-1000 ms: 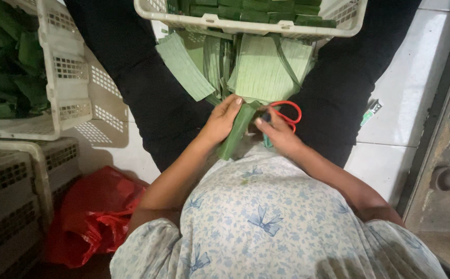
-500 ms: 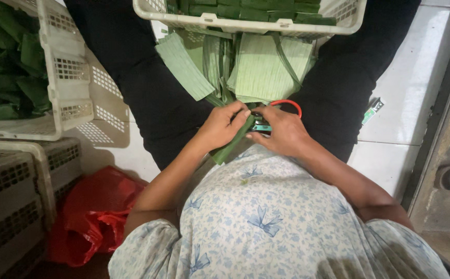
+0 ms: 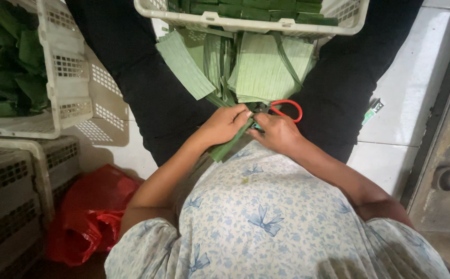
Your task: The person sits on the floor and trims green leaf pieces with scissors, folds or rolls each trimmed piece by hand, and places the finished pieces into a plastic basket in front of them, with additional baskets of leaves around them.
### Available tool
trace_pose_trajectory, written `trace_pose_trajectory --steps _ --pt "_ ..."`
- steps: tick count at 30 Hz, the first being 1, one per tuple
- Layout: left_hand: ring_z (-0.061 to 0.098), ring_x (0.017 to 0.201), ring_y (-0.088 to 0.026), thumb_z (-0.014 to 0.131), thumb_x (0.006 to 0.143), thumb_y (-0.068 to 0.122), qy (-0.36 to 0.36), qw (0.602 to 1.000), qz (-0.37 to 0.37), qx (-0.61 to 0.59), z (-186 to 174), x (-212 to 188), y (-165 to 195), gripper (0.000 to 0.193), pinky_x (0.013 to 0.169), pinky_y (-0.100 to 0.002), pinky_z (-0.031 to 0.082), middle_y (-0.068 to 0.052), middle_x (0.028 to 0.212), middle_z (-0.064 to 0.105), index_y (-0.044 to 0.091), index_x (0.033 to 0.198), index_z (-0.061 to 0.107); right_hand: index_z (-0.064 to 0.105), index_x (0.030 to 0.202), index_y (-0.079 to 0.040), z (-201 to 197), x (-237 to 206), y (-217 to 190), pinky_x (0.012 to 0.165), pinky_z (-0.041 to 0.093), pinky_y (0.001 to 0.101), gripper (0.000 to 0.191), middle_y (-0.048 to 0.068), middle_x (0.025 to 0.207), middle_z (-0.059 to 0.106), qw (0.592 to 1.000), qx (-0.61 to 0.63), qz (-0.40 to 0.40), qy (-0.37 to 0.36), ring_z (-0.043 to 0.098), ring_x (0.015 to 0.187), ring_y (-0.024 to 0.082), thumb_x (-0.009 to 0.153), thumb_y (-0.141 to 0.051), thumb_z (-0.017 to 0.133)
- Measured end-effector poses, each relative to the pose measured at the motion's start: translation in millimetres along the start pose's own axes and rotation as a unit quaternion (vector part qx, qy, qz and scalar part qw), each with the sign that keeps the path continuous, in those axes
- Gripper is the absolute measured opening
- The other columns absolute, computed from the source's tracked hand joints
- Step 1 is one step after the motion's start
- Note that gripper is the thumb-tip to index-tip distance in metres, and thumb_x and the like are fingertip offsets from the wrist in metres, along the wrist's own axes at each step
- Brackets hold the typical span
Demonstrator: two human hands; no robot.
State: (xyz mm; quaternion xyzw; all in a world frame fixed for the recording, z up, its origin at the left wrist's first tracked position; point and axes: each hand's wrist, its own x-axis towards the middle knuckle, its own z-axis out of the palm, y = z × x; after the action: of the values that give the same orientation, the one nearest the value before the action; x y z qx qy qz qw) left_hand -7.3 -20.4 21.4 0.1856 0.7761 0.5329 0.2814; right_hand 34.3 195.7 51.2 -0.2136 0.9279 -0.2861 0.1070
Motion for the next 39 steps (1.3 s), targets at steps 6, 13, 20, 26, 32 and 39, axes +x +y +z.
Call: trace_pose_trajectory --steps 6,13,20,26,32,39 --pt "0.06 0.082 -0.012 0.05 0.107 0.032 0.016 0.975 -0.095 -0.199 13.7 14.0 -28.9 0.034 0.076 -0.031 0.053 -0.004 0.09 0.067 0.002 0.111 0.066 0.054 0.135 0.003 -28.0 4.2 0.2 0.086 0.053 0.0419 0.041 0.022 0.113 0.067 0.967 0.195 -0.09 0.135 0.068 0.099 0.036 0.098 -0.013 0.063" --pt "0.07 0.094 -0.021 0.05 0.098 0.038 -0.08 0.844 -0.19 -0.494 -24.7 11.6 13.0 0.046 0.087 -0.039 0.056 -0.006 0.112 0.072 0.012 0.134 0.057 0.065 0.132 -0.004 -25.8 9.7 8.0 0.076 0.053 0.0232 0.035 0.003 0.095 0.071 0.925 0.303 0.17 0.154 0.061 0.083 0.005 0.097 -0.005 0.073" --pt "0.062 0.118 -0.021 0.066 0.105 0.018 0.051 0.876 0.073 -0.474 -15.3 14.3 28.5 0.05 0.107 -0.04 0.051 -0.011 0.126 0.062 0.0 0.147 0.046 0.064 0.134 -0.003 -31.9 -3.4 6.0 0.077 0.054 0.0249 0.044 0.004 0.097 0.072 0.931 0.278 0.182 0.153 0.063 0.086 0.007 0.091 -0.005 0.074" --pt "0.069 0.108 -0.021 0.074 0.093 0.013 0.142 0.983 0.039 -0.109 0.9 11.0 38.1 0.049 0.095 -0.034 0.055 -0.015 0.117 0.069 -0.001 0.133 0.049 0.065 0.117 -0.001 -24.9 -11.9 2.8 0.067 0.056 0.0264 0.024 0.004 0.095 0.071 0.919 0.332 0.191 0.091 0.069 0.075 0.008 0.096 -0.012 0.069" --pt "0.066 0.1 -0.019 0.072 0.092 0.013 0.074 0.99 0.044 -0.11 15.2 2.0 40.7 0.036 0.087 -0.034 0.055 -0.014 0.107 0.068 -0.002 0.12 0.054 0.058 0.119 0.001 -34.6 -6.5 26.9 0.059 0.051 0.0258 0.028 0.004 0.083 0.066 0.879 0.427 0.202 0.071 0.062 0.064 0.008 0.098 -0.015 0.069" --pt "0.069 0.1 -0.019 0.062 0.095 0.003 0.115 0.983 0.066 -0.128 4.1 13.2 32.6 0.02 0.086 -0.032 0.055 -0.012 0.108 0.071 0.002 0.114 0.071 0.062 0.115 0.0 -19.2 7.7 30.7 0.054 0.048 0.0252 0.022 0.002 0.076 0.063 0.848 0.475 0.237 0.01 0.06 0.059 0.007 0.099 -0.013 0.066"
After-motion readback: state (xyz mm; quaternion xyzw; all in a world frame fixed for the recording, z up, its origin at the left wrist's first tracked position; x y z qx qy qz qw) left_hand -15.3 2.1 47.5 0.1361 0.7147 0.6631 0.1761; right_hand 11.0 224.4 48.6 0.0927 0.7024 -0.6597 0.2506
